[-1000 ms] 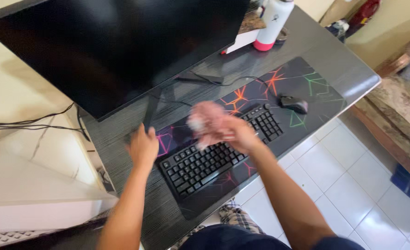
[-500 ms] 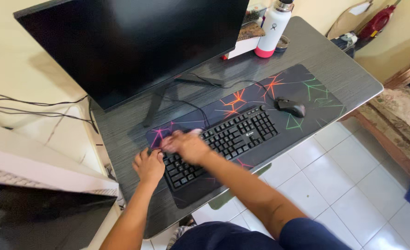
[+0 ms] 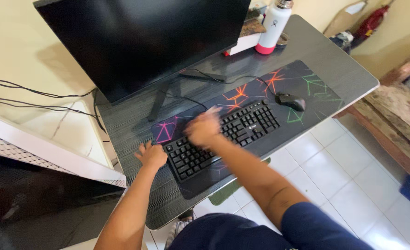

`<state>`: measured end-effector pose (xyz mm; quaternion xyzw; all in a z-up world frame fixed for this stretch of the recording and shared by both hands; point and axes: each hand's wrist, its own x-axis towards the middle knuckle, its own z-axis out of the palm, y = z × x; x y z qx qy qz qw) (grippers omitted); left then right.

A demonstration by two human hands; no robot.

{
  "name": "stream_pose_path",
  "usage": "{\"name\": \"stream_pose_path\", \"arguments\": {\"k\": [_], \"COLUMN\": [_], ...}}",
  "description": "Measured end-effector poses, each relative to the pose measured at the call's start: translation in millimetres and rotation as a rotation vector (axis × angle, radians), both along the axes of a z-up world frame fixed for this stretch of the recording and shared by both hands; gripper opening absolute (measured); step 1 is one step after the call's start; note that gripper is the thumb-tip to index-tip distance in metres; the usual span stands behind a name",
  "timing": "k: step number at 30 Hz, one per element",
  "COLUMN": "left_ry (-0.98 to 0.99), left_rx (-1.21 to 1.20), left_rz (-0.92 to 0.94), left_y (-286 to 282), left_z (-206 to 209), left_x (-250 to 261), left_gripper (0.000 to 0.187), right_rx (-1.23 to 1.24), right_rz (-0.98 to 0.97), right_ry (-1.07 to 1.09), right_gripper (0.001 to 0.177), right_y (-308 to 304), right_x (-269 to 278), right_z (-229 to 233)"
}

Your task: The person cleans a computer desk setup using a cloth. They wipe the surface of a white desk, moving a keyboard and mouse aside, and clean around a monitor and PC tower. They then move to a second desk with a dark surface, wiping the area around a keyboard, mouse, and monitor.

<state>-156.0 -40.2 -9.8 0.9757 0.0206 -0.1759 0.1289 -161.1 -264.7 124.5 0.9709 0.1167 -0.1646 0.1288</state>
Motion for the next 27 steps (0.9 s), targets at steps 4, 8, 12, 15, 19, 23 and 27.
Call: {"name": "stream_pose_path", "arguments": {"k": [4, 8, 12, 15, 19, 23, 27], "left_ry": [-0.031, 0.182, 0.267, 0.188, 0.21, 0.203, 0.191], "left_rx": [-0.009, -0.102, -0.007, 0.037, -0.041, -0.046, 0.049], "left_rz": [-0.039, -0.11, -0.151, -0.179, -0.171, -0.169, -0.243], "left_y": [-6, -11, -15, -14, -8, -8, -7], "left_z": [1, 36, 62, 57, 57, 60, 71], "left_x": [25, 42, 47, 42, 32, 33, 40], "left_gripper": [0.045, 0.044, 0.052, 0.057, 0.052, 0.052, 0.06], "right_rx": [0.48, 0.629, 0.478, 0.288, 0.251, -0.014, -0.07], "right_rz": [0.041, 0.241, 0.221, 0.065, -0.073, -0.094, -0.208], "right_ry": [-0.226, -0.506, -0.501, -0.381, -0.501, -0.627, -0.435], "right_gripper": [0.037, 0.039, 0.04, 0.049, 0.04, 0.045, 0.041], "right_y": [66, 37, 10, -43, -87, -35, 39], "right_x": [-27, -55, -58, -48, -48, -41, -64], "right_z": [-26, -43, -52, -45, -37, -35, -43]}}
